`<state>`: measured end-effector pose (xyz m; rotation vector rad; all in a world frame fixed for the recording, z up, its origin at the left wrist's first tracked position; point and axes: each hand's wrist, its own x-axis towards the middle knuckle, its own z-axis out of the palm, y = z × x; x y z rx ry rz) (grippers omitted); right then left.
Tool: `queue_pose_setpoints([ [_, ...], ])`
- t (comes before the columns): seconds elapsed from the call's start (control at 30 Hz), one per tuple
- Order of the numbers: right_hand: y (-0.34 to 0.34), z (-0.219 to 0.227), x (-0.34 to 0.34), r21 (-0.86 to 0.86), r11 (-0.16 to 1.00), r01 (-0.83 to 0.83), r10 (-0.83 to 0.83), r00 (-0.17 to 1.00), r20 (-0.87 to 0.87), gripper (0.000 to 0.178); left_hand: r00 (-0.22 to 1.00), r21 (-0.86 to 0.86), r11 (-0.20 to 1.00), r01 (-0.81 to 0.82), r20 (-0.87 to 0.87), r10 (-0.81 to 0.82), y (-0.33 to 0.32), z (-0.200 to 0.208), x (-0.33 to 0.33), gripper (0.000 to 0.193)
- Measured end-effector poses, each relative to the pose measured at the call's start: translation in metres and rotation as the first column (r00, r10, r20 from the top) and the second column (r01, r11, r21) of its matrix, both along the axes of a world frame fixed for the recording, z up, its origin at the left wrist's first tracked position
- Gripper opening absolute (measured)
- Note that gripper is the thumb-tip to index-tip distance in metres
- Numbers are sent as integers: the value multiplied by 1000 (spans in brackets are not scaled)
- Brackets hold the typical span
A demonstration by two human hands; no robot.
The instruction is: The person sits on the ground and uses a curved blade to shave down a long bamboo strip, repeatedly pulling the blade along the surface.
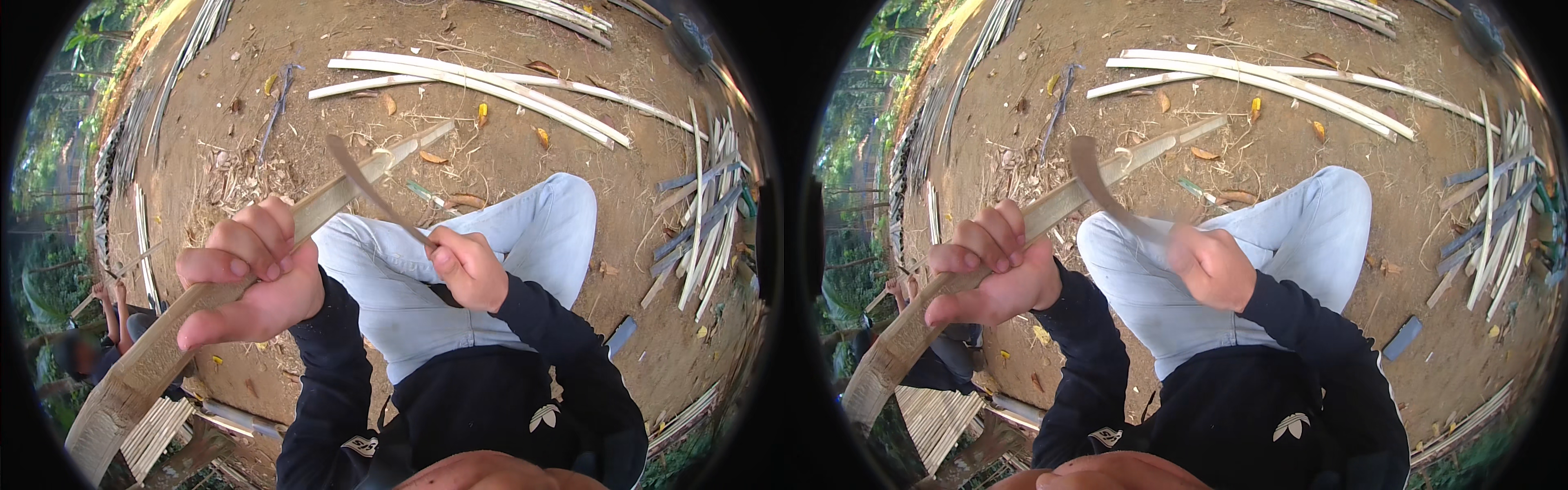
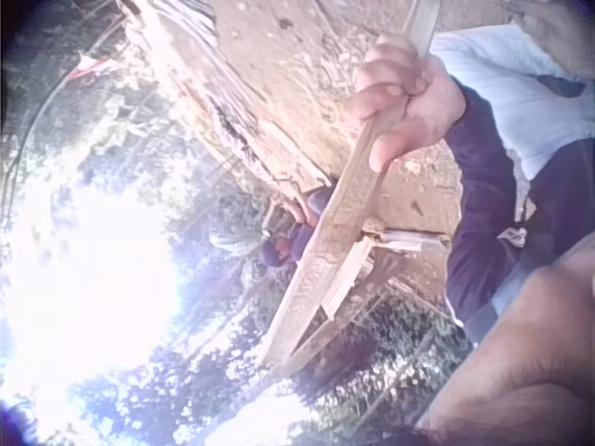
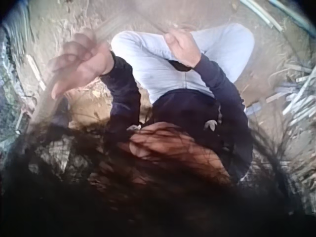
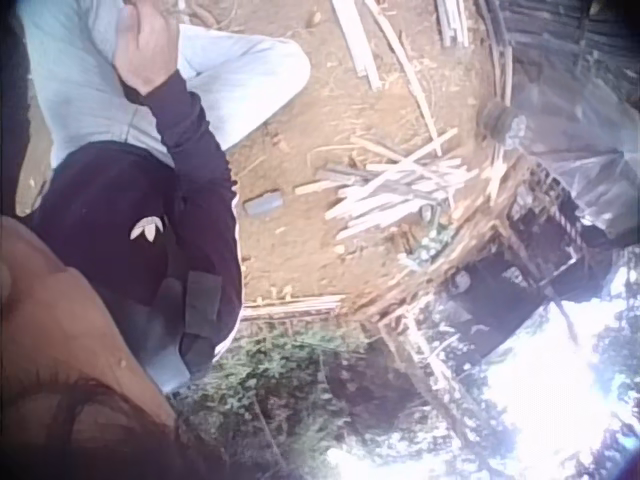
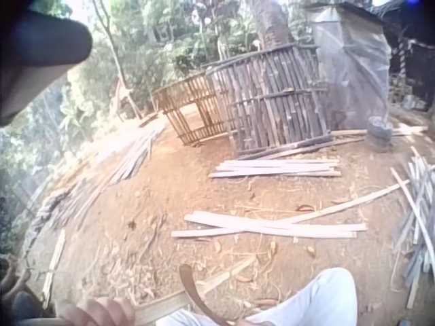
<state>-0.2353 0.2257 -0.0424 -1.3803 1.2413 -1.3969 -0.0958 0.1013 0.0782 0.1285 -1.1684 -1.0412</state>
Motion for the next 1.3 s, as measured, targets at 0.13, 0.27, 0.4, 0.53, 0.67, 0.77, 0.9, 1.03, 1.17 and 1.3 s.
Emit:
queue_pose_setpoints([
  [0.13, 4, -12, 5, 175, 984, 32, -47, 996, 81, 37, 1000, -51, 998, 22, -7, -23, -4, 1, -2, 64],
  [0.27, -4, 2, -2, 154, 987, -44, 25, 992, 121, 56, 996, -71, 994, 79, -32, -82, -10, 1, -5, 64],
  [0.4, -3, -32, 1, 216, 976, 38, -58, 994, 89, 60, 997, -60, 996, 72, -36, -75, -7, 3, -5, 65],
  [0.53, -18, -42, 0, 126, 984, 122, -128, 991, 38, 55, 995, -55, 994, 100, -13, -100, -13, 5, -6, 64],
  [0.67, -14, -28, 18, 148, 978, 144, -147, 989, 4, 30, 1000, -1, 1000, 9, -22, -9, -19, 6, 1, 64],
  [0.77, -30, -43, 2, 231, 960, 160, -151, 987, -57, 19, 999, 64, 997, -45, 22, 44, -25, 7, 2, 62],
  [0.9, -23, -25, 14, 86, 987, 137, -130, 988, -85, 31, 995, 79, 992, -98, 41, 95, -36, 13, 0, 62],
  [1.03, -31, -59, -2, 177, 970, 169, -178, 983, 38, 60, 999, 52, 998, 23, 44, -25, -48, 21, -11, 64],
  [1.17, -33, -25, 8, 29, 990, 136, -136, 991, 3, 47, 988, 46, 995, 90, 120, -95, -74, 33, -27, 64],
  [1.3, -44, -64, -15, 252, 950, 184, -248, 936, 250, 54, 958, 11, 985, 175, 230, -173, -97, 49, -66, 64],
])
